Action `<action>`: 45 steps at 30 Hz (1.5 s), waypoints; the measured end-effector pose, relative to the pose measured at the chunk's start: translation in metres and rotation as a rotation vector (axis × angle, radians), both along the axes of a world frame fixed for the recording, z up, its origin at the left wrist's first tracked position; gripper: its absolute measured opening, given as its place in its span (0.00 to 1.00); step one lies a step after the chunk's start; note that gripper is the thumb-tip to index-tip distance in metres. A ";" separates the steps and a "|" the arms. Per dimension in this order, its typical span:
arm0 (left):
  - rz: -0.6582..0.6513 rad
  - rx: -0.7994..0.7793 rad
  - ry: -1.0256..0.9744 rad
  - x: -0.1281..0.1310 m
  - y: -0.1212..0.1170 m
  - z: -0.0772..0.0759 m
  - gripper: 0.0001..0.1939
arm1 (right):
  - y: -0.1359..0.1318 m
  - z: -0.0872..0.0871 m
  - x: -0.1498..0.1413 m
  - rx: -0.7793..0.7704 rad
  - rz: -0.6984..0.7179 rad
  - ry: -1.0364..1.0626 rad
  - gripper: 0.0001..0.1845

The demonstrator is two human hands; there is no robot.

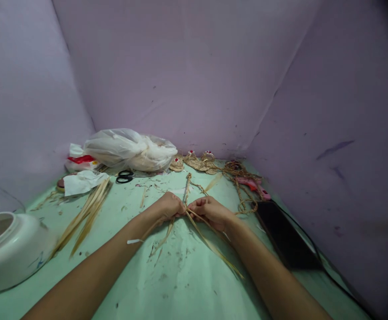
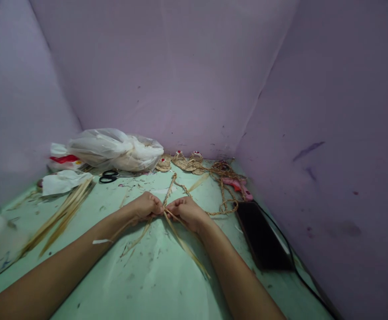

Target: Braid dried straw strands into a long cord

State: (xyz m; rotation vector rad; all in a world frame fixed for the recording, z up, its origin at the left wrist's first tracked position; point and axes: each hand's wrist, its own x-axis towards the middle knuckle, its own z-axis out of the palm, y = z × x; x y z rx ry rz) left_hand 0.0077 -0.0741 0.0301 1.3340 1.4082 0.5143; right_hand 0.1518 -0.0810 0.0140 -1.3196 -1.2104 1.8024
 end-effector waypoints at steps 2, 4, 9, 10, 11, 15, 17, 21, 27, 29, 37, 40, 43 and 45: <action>-0.018 -0.002 -0.002 -0.001 0.001 -0.001 0.03 | -0.001 0.001 -0.003 0.006 -0.038 -0.046 0.03; -0.033 -0.007 -0.021 -0.002 0.001 -0.002 0.02 | -0.002 0.001 -0.006 0.043 -0.072 -0.120 0.05; -0.037 -0.012 -0.029 0.000 -0.001 0.002 0.05 | -0.002 0.001 -0.008 0.114 -0.090 -0.239 0.07; -0.034 -0.013 -0.026 0.001 -0.001 0.002 0.05 | -0.003 0.002 -0.008 0.109 -0.088 -0.235 0.08; -0.028 -0.013 -0.020 0.001 -0.001 0.003 0.05 | -0.003 0.003 -0.007 0.100 -0.086 -0.229 0.10; -0.029 -0.002 0.000 0.001 -0.001 0.000 0.05 | -0.003 0.005 -0.004 0.103 -0.026 -0.284 0.11; -0.034 0.001 -0.011 0.000 0.000 -0.002 0.05 | -0.002 0.003 -0.003 0.162 0.023 -0.325 0.07; -0.024 -0.009 -0.026 0.001 0.000 -0.003 0.04 | 0.000 -0.006 -0.001 0.300 0.060 -0.370 0.06; -0.039 -0.014 -0.059 -0.001 0.002 -0.007 0.03 | -0.001 -0.007 -0.004 0.424 -0.022 -0.527 0.09; -0.047 -0.025 -0.064 -0.002 0.004 -0.011 0.02 | -0.001 -0.007 -0.004 0.453 -0.089 -0.555 0.09; -0.051 -0.037 -0.124 -0.003 0.004 -0.015 0.02 | -0.001 -0.001 -0.001 0.329 -0.093 -0.357 0.03; -0.062 -0.042 -0.132 -0.002 0.003 -0.014 0.02 | -0.002 0.003 -0.002 0.264 -0.115 -0.339 0.05; -0.071 -0.038 -0.137 -0.002 0.002 -0.013 0.02 | -0.002 0.004 -0.004 0.174 -0.159 -0.309 0.04; -0.067 -0.038 -0.144 -0.002 0.002 -0.012 0.02 | -0.001 0.002 -0.005 0.133 -0.171 -0.286 0.03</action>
